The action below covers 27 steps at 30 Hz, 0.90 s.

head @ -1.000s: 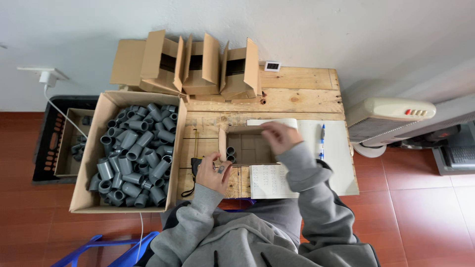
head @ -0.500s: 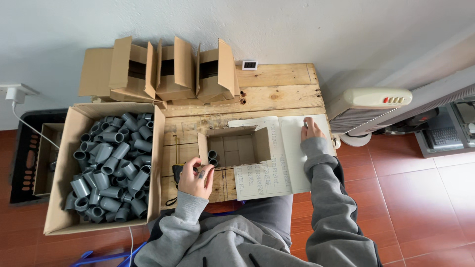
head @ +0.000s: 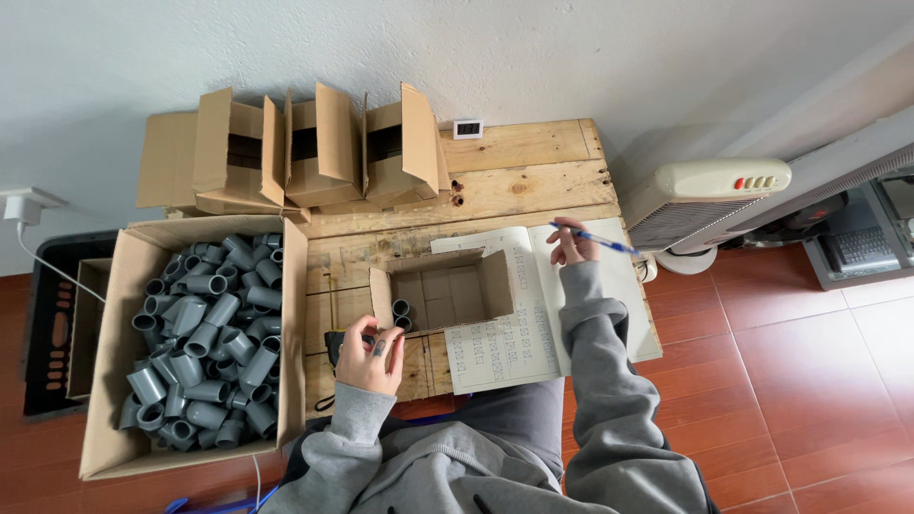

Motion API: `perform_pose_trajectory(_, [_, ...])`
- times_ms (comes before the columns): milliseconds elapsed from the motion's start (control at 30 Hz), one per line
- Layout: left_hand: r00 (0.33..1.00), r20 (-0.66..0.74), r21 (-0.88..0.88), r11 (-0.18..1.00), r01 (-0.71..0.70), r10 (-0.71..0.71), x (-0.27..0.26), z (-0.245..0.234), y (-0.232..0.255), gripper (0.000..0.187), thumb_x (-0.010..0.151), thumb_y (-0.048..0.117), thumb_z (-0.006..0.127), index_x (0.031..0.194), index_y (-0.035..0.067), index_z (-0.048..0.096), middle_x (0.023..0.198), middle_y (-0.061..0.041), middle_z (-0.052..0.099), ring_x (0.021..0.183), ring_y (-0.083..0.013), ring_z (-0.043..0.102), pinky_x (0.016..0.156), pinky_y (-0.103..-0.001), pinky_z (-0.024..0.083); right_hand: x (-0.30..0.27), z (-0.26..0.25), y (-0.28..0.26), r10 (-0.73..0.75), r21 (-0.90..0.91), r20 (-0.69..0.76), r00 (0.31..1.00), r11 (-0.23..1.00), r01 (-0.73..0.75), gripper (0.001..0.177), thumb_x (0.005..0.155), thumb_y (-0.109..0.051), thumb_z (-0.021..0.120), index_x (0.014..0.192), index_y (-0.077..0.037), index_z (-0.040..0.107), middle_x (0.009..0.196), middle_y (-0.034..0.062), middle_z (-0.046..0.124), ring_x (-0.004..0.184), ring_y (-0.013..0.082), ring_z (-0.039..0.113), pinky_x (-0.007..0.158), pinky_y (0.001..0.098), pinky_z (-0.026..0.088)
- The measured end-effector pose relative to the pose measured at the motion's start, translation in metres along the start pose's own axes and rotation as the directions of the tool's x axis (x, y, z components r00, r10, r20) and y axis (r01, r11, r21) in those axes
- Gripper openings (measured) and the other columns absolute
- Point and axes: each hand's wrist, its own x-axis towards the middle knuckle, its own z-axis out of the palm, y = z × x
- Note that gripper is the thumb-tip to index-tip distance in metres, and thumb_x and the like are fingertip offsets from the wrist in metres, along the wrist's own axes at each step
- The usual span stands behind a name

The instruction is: The person assembles a cardboard box by hand and fills it with small grey plastic cylindrical components from a larger container, using a tape measure to check the dimensions of a component and writing notes in a notebook between actions.

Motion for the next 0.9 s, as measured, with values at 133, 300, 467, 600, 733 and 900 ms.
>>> perform_pose_trajectory(133, [1.000, -0.003, 0.003, 1.000, 0.003, -0.003, -0.001, 0.002, 0.000, 0.012, 0.089, 0.020, 0.075, 0.101, 0.022, 0.074, 0.117, -0.006, 0.056, 0.070, -0.0206, 0.053, 0.063, -0.037, 0.055, -0.006, 0.015, -0.005, -0.083, -0.731, -0.181, 0.980, 0.678, -0.077, 0.019, 0.099, -0.030, 0.069, 0.108, -0.017, 0.080, 0.085, -0.0004, 0.075, 0.055, 0.0032, 0.053, 0.047, 0.0178, 0.038])
perform_pose_trajectory(300, [1.000, 0.001, -0.014, 1.000, 0.015, -0.015, 0.000, 0.003, 0.000, 0.011, 0.089, 0.020, 0.075, 0.100, 0.022, 0.074, 0.116, -0.006, 0.056, 0.072, -0.0219, 0.055, 0.062, -0.038, 0.055, -0.001, 0.005, 0.015, -0.128, -0.893, -0.185, 0.974, 0.437, -0.112, 0.032, 0.096, -0.039, 0.071, 0.081, -0.012, 0.079, 0.076, -0.0044, 0.072, 0.050, 0.0092, 0.052, 0.046, 0.0293, 0.044])
perform_pose_trajectory(467, [1.000, 0.003, -0.003, 1.000, 0.023, -0.023, -0.001, 0.003, 0.000, 0.011, 0.089, 0.021, 0.075, 0.100, 0.022, 0.074, 0.116, -0.005, 0.055, 0.070, -0.0213, 0.055, 0.061, -0.038, 0.054, 0.001, -0.002, 0.027, -0.111, -0.914, -0.165, 0.980, 0.390, -0.110, 0.039, 0.095, -0.038, 0.070, 0.070, -0.009, 0.076, 0.094, -0.0063, 0.079, 0.055, 0.0128, 0.060, 0.051, 0.0323, 0.049])
perform_pose_trajectory(600, [1.000, -0.001, -0.009, 1.000, 0.014, -0.014, 0.000, 0.003, 0.000, 0.011, 0.089, 0.020, 0.075, 0.100, 0.021, 0.074, 0.115, -0.006, 0.056, 0.070, -0.0211, 0.055, 0.058, -0.037, 0.055, 0.003, -0.012, 0.042, -0.155, -0.943, -0.172, 0.973, 0.311, -0.117, 0.061, 0.093, -0.046, 0.074, 0.049, -0.008, 0.054, 0.053, 0.0023, 0.058, 0.055, 0.0200, 0.056, 0.054, 0.0369, 0.046])
perform_pose_trajectory(733, [1.000, -0.008, -0.016, 1.000, 0.022, -0.022, -0.001, 0.004, 0.000, 0.011, 0.089, 0.020, 0.075, 0.100, 0.022, 0.074, 0.115, -0.005, 0.055, 0.069, -0.0216, 0.053, 0.057, -0.037, 0.054, -0.001, 0.002, 0.026, -0.177, -0.932, -0.074, 0.981, 0.363, -0.005, 0.040, 0.095, -0.030, 0.072, 0.062, -0.008, 0.070, 0.087, -0.0087, 0.077, 0.053, 0.0114, 0.053, 0.047, 0.0304, 0.042])
perform_pose_trajectory(900, [1.000, -0.005, -0.007, 1.000, 0.008, -0.009, 0.000, 0.003, 0.000, 0.010, 0.090, 0.021, 0.074, 0.099, 0.021, 0.074, 0.116, -0.005, 0.055, 0.074, -0.0209, 0.057, 0.060, -0.037, 0.055, 0.001, -0.007, 0.036, -0.172, -0.938, -0.145, 0.974, 0.339, -0.080, 0.037, 0.096, -0.034, 0.070, 0.067, -0.010, 0.071, 0.075, 0.0008, 0.070, 0.053, 0.0161, 0.056, 0.052, 0.0330, 0.048])
